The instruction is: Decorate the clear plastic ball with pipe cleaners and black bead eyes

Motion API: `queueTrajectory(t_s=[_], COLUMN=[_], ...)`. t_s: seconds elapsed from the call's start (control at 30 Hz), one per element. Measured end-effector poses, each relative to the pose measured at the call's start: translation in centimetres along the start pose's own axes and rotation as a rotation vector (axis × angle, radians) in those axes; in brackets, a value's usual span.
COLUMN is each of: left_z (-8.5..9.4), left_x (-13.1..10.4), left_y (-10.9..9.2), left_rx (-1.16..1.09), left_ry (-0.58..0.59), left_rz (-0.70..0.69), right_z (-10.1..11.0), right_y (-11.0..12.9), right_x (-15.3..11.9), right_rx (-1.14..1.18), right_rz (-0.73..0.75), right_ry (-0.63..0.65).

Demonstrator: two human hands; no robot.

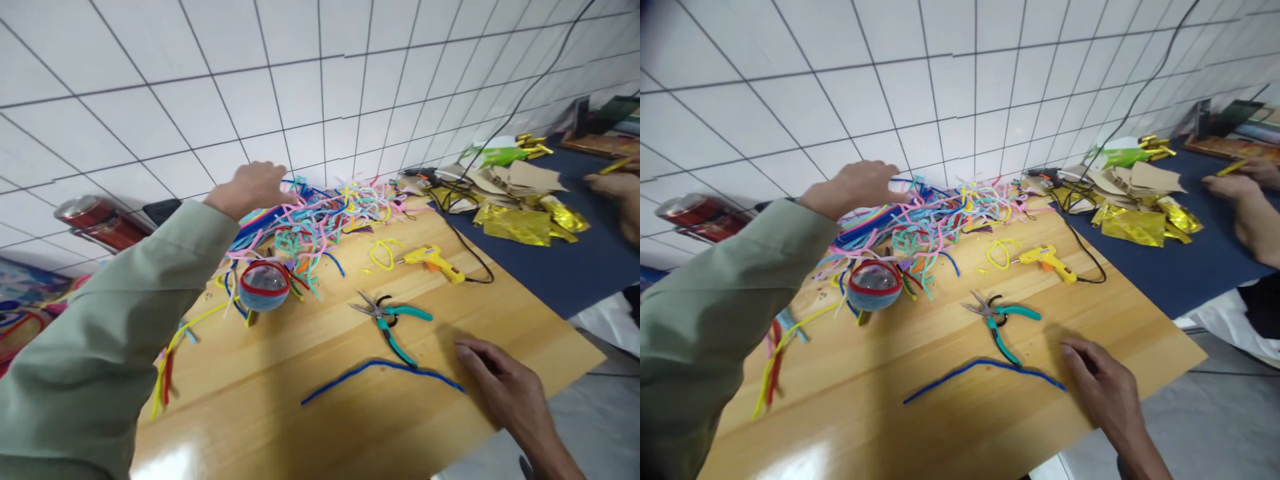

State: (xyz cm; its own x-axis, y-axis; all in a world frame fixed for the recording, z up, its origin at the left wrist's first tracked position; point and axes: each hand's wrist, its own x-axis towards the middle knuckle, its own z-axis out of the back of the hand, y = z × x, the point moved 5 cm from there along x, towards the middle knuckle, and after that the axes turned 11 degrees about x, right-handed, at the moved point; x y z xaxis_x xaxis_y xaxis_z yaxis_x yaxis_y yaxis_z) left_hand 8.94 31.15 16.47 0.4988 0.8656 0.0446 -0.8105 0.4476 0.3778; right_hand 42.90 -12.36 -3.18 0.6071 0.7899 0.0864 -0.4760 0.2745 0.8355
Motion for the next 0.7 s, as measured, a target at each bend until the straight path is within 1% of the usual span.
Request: queueTrajectory(t_s=[0.03, 0.07, 0.1, 0.13, 0.17, 0.2, 0.27, 0.33, 0.4, 0.47, 0.57, 0.7], left_z=[1.1, 1.8, 2.1, 1.9, 1.3, 0.5, -1.4, -3.4, -4.7, -5.2, -4.8, -2.9], left_x=[0.7, 1.5, 2.2, 2.9, 3.7, 4.4, 5.9, 7.1, 7.8, 8.2, 8.6, 9.7], left_y=[-2.4, -5.0, -7.6, -10.2, -12.3, -14.0, -15.9, -16.7, -16.9, -16.6, -15.5, -12.6], left_rx=[-0.028, -0.067, -0.101, -0.115, -0.112, -0.101, -0.099, -0.153, -0.172, -0.171, -0.163, -0.155], left_ry=[-0.051, -0.084, -0.091, -0.078, -0.060, -0.033, 0.040, 0.134, 0.166, 0.163, 0.124, 0.040], left_rz=[-0.042, -0.102, -0.179, -0.256, -0.301, -0.307, -0.262, -0.206, -0.181, -0.163, -0.121, -0.051], right_z=[-0.1, -0.1, -0.2, -0.2, -0.2, -0.2, -0.1, -0.1, -0.1, 0.0, 0.0, 0.0], right_y=[0.1, 0.3, 0.4, 0.6, 0.8, 1.0, 1.3, 1.6, 1.8, 2.0, 2.1, 1.9], right_x=[0.0, 0.0, 0.0, 0.0, 0.0, 0.0, 0.0, 0.0, 0.0, 0.0, -0.1, -0.2], right_rx=[0.003, 0.008, 0.015, 0.023, 0.032, 0.041, 0.057, 0.061, 0.054, 0.051, 0.067, 0.077], right_rz=[0.012, 0.025, 0.040, 0.055, 0.070, 0.084, 0.107, 0.126, 0.135, 0.137, 0.133, 0.112], right_ry=[0.007, 0.012, 0.015, 0.017, 0.017, 0.016, 0.010, 0.005, 0.006, 0.004, 0.001, 0.014])
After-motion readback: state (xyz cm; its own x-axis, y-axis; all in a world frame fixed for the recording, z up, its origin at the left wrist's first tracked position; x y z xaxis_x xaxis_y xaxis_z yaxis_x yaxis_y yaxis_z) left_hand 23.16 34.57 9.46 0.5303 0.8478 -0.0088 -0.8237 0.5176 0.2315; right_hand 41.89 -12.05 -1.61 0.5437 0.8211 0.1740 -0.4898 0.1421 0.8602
